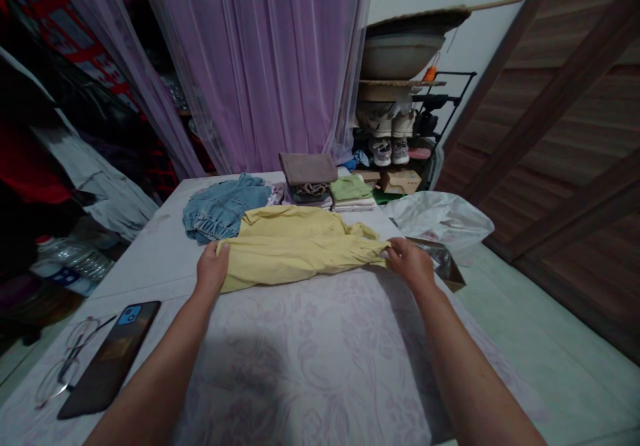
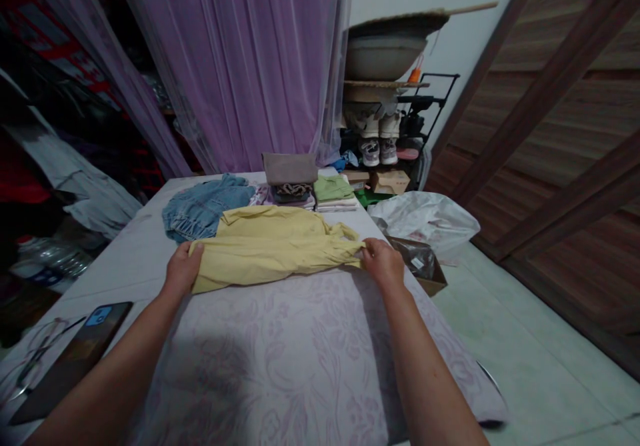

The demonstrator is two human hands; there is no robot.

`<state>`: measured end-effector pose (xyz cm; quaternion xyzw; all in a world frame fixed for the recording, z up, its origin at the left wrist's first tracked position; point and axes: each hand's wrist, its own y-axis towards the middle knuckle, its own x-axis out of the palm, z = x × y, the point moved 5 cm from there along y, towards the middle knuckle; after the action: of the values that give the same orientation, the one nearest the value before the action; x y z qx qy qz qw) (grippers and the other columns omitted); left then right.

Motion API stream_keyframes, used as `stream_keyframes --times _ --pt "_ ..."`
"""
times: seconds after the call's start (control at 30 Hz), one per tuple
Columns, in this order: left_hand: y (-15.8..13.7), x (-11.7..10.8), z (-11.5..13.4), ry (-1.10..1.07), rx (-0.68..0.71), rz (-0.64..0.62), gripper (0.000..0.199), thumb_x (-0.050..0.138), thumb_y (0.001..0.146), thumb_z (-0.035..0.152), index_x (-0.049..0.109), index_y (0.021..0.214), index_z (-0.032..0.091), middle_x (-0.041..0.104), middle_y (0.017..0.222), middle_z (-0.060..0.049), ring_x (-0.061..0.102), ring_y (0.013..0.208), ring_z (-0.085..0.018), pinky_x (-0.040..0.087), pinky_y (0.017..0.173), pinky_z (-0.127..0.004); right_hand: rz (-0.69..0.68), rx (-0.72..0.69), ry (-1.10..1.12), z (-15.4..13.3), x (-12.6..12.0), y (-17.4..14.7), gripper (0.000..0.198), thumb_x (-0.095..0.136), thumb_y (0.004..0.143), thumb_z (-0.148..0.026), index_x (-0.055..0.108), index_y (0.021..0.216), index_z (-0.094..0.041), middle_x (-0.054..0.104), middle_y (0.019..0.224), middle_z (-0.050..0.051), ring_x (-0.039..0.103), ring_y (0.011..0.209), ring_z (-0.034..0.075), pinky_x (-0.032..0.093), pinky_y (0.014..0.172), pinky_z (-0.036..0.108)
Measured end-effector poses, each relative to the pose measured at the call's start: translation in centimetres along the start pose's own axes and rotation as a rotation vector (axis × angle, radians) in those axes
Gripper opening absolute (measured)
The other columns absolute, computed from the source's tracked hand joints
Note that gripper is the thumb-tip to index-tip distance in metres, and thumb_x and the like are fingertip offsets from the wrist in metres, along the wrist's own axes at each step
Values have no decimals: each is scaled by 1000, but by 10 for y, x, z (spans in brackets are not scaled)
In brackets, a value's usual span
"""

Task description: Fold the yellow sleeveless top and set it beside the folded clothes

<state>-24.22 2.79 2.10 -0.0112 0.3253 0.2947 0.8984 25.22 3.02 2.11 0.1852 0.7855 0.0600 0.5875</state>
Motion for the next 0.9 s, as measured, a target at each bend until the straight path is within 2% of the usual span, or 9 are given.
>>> stream_keyframes --times 0.17,0.23,0.33,0.43,0.53,0.63,0.77,0.83,0.9 --pt "2 -4 -10 -67 -70 -26 33 51 84 40 64 103 16 72 93 -7 66 87 -22 53 76 -30 3 57 -58 3 -4 21 36 50 87 -27 69 117 -22 70 115 10 66 90 23 44 70 30" --pt "-7 2 -12 -209 -104 -204 35 50 86 42 64 106 16 74 93 -9 68 89 -23 55 77 -33 -4 159 -71 17 -9 21 35 49 89 -31 70 116 -22 71 111 11 66 88 24 44 69 32" --pt "-30 16 -13 -383 -189 -601 45 43 92 49 67 108 15 75 95 -13 71 92 -25 58 80 -37 -11 330 -53 38 -12 14 36 48 90 -40 72 112 -23 73 102 12 66 84 26 42 65 32" --pt "-45 22 -17 -417 -262 -802 58 35 93 60 68 110 15 75 100 -15 70 100 -26 58 86 -38 -36 269 6 38 -3 6 40 51 87 -45 71 112 -21 74 99 11 66 88 26 43 67 32" --pt "-46 23 -16 -498 -317 -804 61 39 91 63 64 120 16 74 109 -15 69 105 -26 57 92 -36 60 83 29 19 5 -2 38 54 84 -41 72 108 -17 72 106 13 63 99 28 44 77 35" --pt "-44 21 -7 -568 -344 -761 60 61 82 58 58 128 20 71 118 -14 68 107 -26 54 96 -36 149 -109 111 -8 12 -15 31 52 86 -37 75 93 -18 73 103 11 62 101 26 42 87 36" --pt "-43 19 6 -606 -329 -718 67 80 69 45 58 127 20 69 122 -14 69 106 -27 54 97 -39 25 -256 244 -39 23 -29 37 49 91 -43 75 80 -20 75 85 8 65 87 22 42 83 33" --pt "-42 19 8 -589 -307 -686 67 81 67 42 58 126 20 69 121 -13 69 104 -27 55 95 -39 -32 -285 258 -48 25 -33 36 50 90 -44 76 83 -21 75 86 7 65 88 22 42 84 33" --pt "-36 18 6 -543 -279 -585 64 81 68 40 58 125 20 70 121 -12 70 102 -25 57 91 -37 -49 -292 237 -55 25 -32 32 53 89 -44 76 87 -22 74 94 7 64 94 23 41 88 35"
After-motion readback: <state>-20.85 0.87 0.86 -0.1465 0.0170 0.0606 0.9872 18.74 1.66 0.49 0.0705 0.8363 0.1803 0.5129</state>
